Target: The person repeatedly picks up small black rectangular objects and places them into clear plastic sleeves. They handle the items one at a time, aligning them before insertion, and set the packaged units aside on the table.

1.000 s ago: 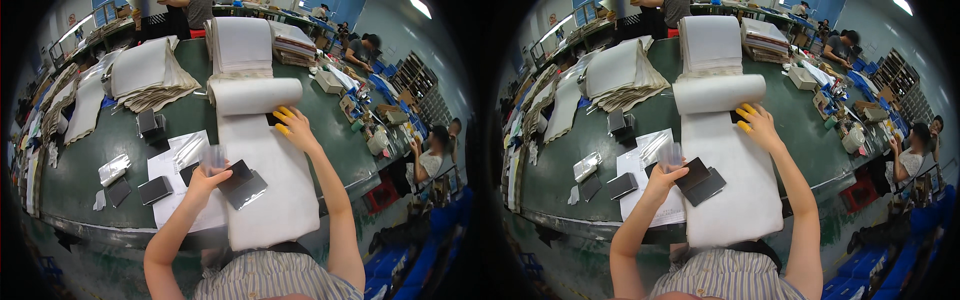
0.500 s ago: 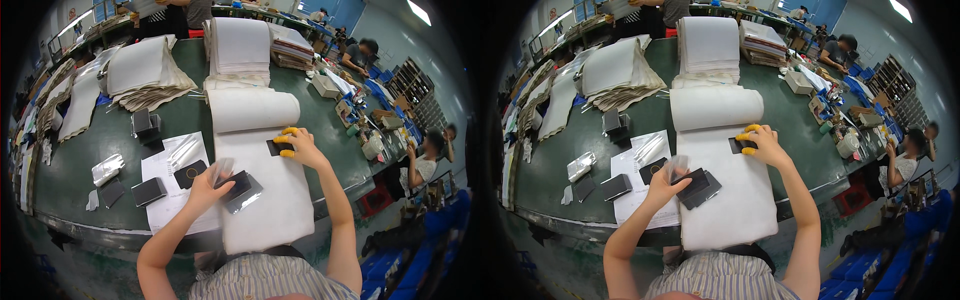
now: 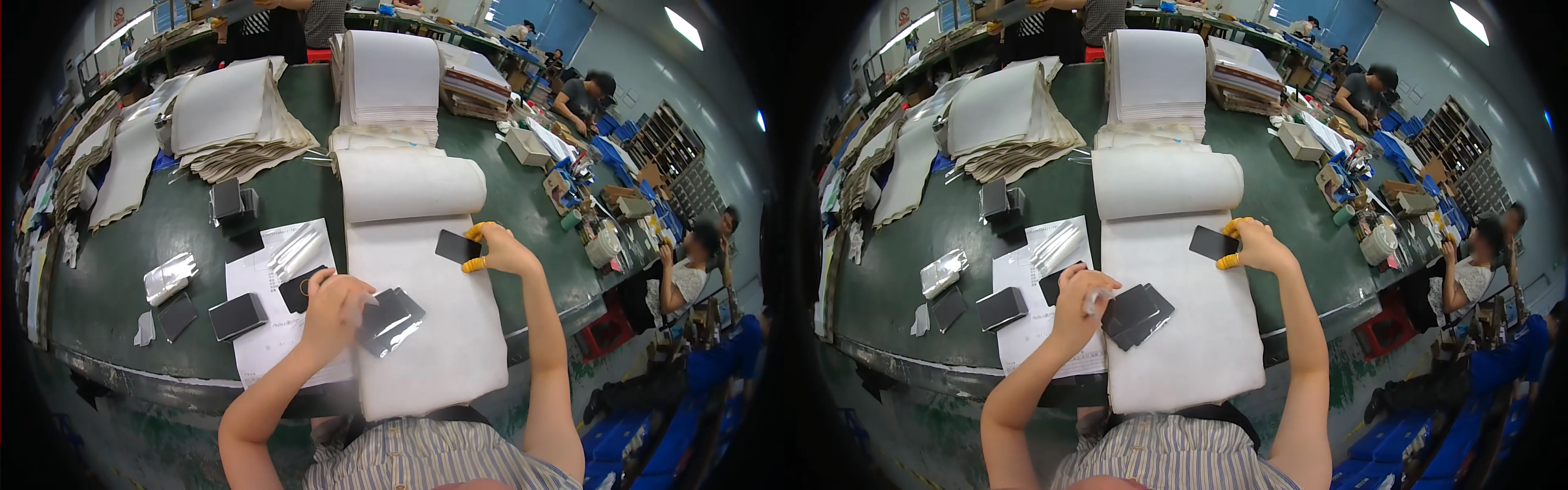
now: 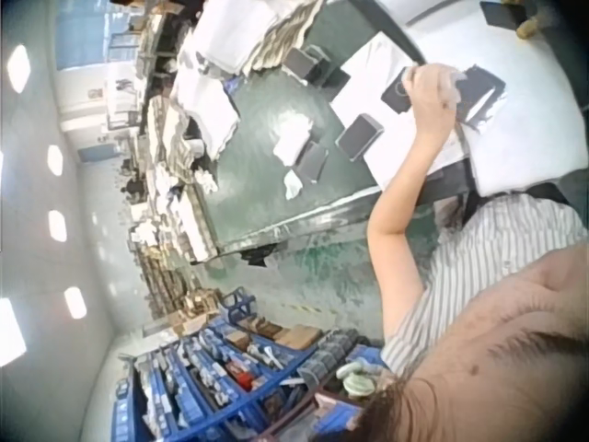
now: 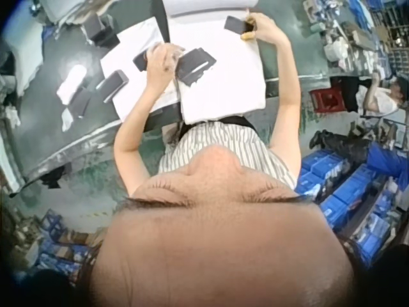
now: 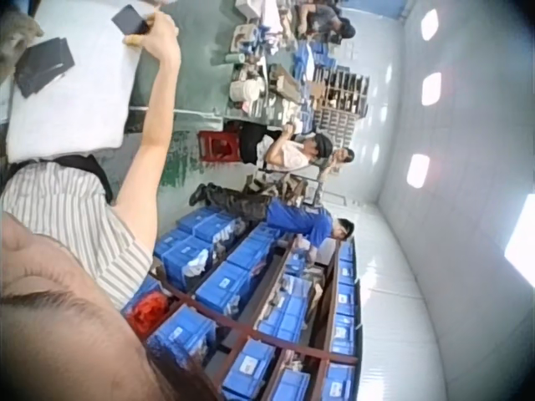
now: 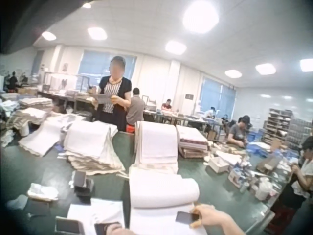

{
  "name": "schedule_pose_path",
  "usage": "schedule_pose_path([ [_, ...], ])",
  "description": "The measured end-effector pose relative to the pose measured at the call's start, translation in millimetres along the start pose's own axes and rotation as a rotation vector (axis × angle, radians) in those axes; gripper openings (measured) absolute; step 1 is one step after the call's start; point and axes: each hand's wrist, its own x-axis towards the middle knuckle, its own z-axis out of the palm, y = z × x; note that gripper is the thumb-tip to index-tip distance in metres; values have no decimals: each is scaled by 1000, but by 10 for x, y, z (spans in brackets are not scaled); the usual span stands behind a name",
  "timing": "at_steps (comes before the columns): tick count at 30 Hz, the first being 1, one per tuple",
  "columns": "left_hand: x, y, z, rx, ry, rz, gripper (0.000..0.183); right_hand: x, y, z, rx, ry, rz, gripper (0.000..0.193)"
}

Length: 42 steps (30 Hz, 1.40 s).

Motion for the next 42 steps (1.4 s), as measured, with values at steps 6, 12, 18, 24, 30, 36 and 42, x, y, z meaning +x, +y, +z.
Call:
schedule_pose_path([
  [6, -47, 75, -8, -567, 132, -477, 16, -336, -345, 156, -8, 342, -192, 61],
  [12, 2, 116, -94, -722, 22, -679, 25, -653, -969, 267, 387, 480, -276, 78],
  [18, 33, 96, -118, -981, -27, -752, 27, -622, -1138, 395, 669, 577, -498, 66],
  [24, 102, 69, -174, -1617, -128, -961, 26, -566, -1022, 527, 1235, 351, -154, 25],
  [30, 1, 22, -115, -1479, -223, -948, 23, -542, -955, 598, 1403, 347, -55, 35],
  [36, 59, 119, -138, -1304, -209, -996, 21, -586, -955, 606, 1324, 429, -151, 40],
  [42, -22, 50, -93, -1151, -216, -938, 33, -736, -1096, 625, 1079, 583, -292, 43],
])
